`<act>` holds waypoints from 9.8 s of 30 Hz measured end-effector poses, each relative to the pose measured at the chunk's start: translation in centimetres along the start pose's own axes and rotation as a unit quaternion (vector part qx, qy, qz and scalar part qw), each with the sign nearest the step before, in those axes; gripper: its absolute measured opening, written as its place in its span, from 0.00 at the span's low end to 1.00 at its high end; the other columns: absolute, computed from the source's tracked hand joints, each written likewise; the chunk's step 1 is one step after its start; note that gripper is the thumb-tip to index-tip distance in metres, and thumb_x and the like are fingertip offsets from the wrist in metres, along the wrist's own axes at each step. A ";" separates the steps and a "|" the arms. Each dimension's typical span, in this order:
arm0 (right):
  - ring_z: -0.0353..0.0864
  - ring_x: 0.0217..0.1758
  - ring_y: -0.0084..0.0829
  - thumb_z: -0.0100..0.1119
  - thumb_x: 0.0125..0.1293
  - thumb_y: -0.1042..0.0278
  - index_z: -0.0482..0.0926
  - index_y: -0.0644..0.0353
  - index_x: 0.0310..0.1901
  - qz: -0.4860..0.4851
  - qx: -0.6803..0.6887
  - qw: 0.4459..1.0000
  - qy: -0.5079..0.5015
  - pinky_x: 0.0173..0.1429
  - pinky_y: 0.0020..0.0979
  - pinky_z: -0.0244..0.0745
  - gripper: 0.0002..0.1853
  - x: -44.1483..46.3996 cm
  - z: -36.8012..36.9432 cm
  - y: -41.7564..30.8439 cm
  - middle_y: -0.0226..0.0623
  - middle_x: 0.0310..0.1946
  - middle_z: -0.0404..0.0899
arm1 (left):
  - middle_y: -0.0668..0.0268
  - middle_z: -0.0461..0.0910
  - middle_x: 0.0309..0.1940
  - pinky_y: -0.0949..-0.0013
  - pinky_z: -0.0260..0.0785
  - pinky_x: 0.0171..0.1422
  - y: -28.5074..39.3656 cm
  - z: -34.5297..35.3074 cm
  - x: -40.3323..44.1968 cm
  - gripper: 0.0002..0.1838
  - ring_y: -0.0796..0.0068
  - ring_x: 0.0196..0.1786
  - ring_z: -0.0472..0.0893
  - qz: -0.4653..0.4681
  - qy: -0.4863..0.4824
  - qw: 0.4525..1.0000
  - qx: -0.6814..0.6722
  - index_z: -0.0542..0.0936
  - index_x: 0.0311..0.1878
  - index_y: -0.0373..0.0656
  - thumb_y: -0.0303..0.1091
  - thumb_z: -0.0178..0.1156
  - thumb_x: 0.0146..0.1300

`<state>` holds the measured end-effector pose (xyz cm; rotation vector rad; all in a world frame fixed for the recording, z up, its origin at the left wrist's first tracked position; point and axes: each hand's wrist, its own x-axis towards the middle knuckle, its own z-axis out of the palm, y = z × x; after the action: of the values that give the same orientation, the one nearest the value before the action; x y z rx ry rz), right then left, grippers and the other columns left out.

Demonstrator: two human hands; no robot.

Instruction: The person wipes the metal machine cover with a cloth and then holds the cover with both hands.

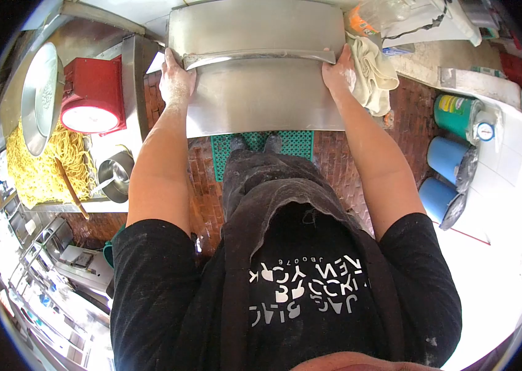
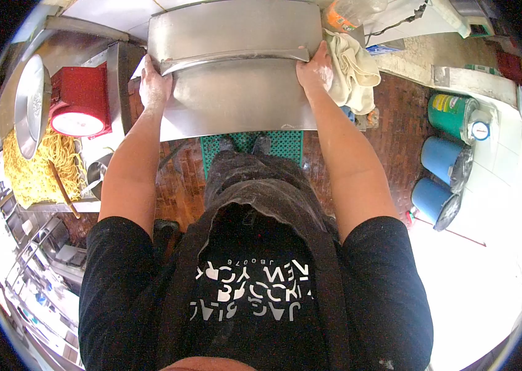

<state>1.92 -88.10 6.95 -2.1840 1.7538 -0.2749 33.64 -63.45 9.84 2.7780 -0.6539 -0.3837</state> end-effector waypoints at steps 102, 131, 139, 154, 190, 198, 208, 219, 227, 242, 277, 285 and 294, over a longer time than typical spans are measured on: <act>0.79 0.65 0.55 0.65 0.68 0.41 0.51 0.51 0.83 0.013 0.026 0.999 -0.033 0.66 0.51 0.77 0.50 0.2 -0.5 -0.1 0.55 0.63 0.74 | 0.45 0.75 0.63 0.45 0.75 0.65 0.6 -0.6 -0.3 0.47 0.41 0.62 0.80 0.029 0.016 0.999 -0.017 0.53 0.84 0.46 0.63 0.57 0.72; 0.80 0.60 0.59 0.59 0.72 0.37 0.52 0.53 0.83 -0.018 0.034 0.999 0.010 0.60 0.54 0.79 0.47 0.0 -0.1 0.3 0.57 0.60 0.74 | 0.44 0.71 0.67 0.42 0.74 0.66 0.2 -1.1 0.0 0.50 0.39 0.65 0.78 0.060 -0.007 0.997 -0.042 0.49 0.84 0.43 0.56 0.62 0.71; 0.80 0.55 0.61 0.62 0.71 0.40 0.53 0.57 0.82 -0.050 0.029 0.998 0.020 0.59 0.54 0.79 0.48 -0.1 -0.1 0.3 0.60 0.56 0.74 | 0.44 0.71 0.67 0.44 0.73 0.67 0.3 -1.4 0.1 0.49 0.39 0.66 0.77 0.049 -0.020 0.997 -0.048 0.49 0.84 0.42 0.57 0.61 0.71; 0.78 0.60 0.63 0.64 0.71 0.44 0.53 0.60 0.81 -0.078 0.057 0.994 0.043 0.60 0.54 0.79 0.47 -0.2 -0.5 0.4 0.63 0.58 0.74 | 0.43 0.72 0.65 0.46 0.74 0.67 0.0 -1.3 0.5 0.55 0.40 0.63 0.78 0.066 -0.015 0.996 -0.053 0.49 0.83 0.38 0.54 0.69 0.65; 0.77 0.64 0.61 0.59 0.73 0.38 0.55 0.59 0.81 -0.045 0.040 0.998 0.020 0.63 0.53 0.78 0.46 0.2 0.0 0.3 0.61 0.63 0.73 | 0.44 0.71 0.66 0.45 0.73 0.68 -0.7 -0.2 1.1 0.52 0.41 0.66 0.76 0.060 -0.027 0.997 -0.048 0.49 0.84 0.41 0.58 0.64 0.69; 0.79 0.61 0.63 0.59 0.73 0.38 0.55 0.59 0.81 -0.052 0.037 0.997 0.029 0.62 0.53 0.78 0.46 0.2 0.1 0.3 0.62 0.61 0.74 | 0.44 0.71 0.66 0.45 0.74 0.67 -0.4 -0.5 1.0 0.54 0.41 0.66 0.77 0.060 -0.031 0.997 -0.037 0.48 0.84 0.41 0.58 0.65 0.68; 0.78 0.60 0.63 0.59 0.73 0.38 0.56 0.60 0.81 -0.049 0.037 0.998 0.021 0.61 0.54 0.78 0.46 0.1 -0.2 0.2 0.61 0.59 0.74 | 0.44 0.70 0.68 0.45 0.74 0.68 -0.6 -0.3 1.0 0.54 0.41 0.67 0.77 0.064 -0.027 0.997 -0.033 0.48 0.84 0.40 0.58 0.66 0.68; 0.80 0.57 0.63 0.61 0.72 0.39 0.56 0.59 0.81 -0.059 0.031 0.997 0.036 0.58 0.55 0.79 0.46 0.1 0.0 0.2 0.61 0.59 0.75 | 0.44 0.70 0.67 0.44 0.74 0.68 -0.6 -0.5 1.0 0.55 0.41 0.67 0.77 0.063 -0.028 0.997 -0.037 0.48 0.84 0.41 0.58 0.67 0.66; 0.79 0.61 0.61 0.61 0.72 0.40 0.54 0.56 0.81 -0.048 0.024 0.998 0.019 0.61 0.54 0.79 0.47 0.1 0.2 0.5 0.60 0.63 0.73 | 0.43 0.71 0.66 0.44 0.74 0.67 -0.6 -0.4 1.1 0.54 0.40 0.65 0.78 0.065 -0.024 0.997 -0.040 0.48 0.84 0.40 0.57 0.66 0.67; 0.78 0.62 0.61 0.60 0.72 0.38 0.54 0.54 0.82 -0.030 0.043 0.999 0.006 0.63 0.54 0.77 0.46 0.2 -0.1 0.3 0.59 0.63 0.73 | 0.43 0.71 0.66 0.46 0.75 0.67 -0.5 -0.6 1.1 0.54 0.40 0.65 0.78 0.059 -0.034 0.997 -0.033 0.47 0.84 0.39 0.57 0.65 0.68; 0.76 0.65 0.64 0.63 0.72 0.45 0.55 0.61 0.80 -0.060 0.063 0.996 0.023 0.64 0.53 0.77 0.45 0.0 -0.4 0.0 0.64 0.65 0.72 | 0.42 0.71 0.66 0.44 0.75 0.66 -0.7 -0.4 1.1 0.54 0.39 0.64 0.78 0.065 -0.027 0.996 -0.049 0.48 0.84 0.39 0.56 0.66 0.68; 0.72 0.71 0.62 0.67 0.63 0.61 0.50 0.60 0.82 -0.095 0.066 0.993 0.035 0.67 0.51 0.76 0.50 0.1 0.8 1.3 0.60 0.71 0.67 | 0.44 0.71 0.65 0.45 0.75 0.66 -0.4 -0.6 1.1 0.53 0.40 0.64 0.78 0.059 -0.029 0.997 -0.042 0.49 0.84 0.39 0.57 0.65 0.69; 0.71 0.73 0.61 0.67 0.68 0.54 0.50 0.59 0.82 -0.008 0.057 0.997 -0.044 0.69 0.51 0.75 0.49 0.0 -1.4 -0.6 0.60 0.73 0.66 | 0.45 0.72 0.64 0.44 0.75 0.65 -0.5 -0.5 1.1 0.54 0.40 0.63 0.78 0.053 -0.032 0.997 -0.043 0.49 0.84 0.41 0.57 0.67 0.67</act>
<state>2.00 -88.17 8.47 -2.0984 1.6340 -0.2717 34.91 -63.47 9.93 2.6468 -0.7783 -0.4688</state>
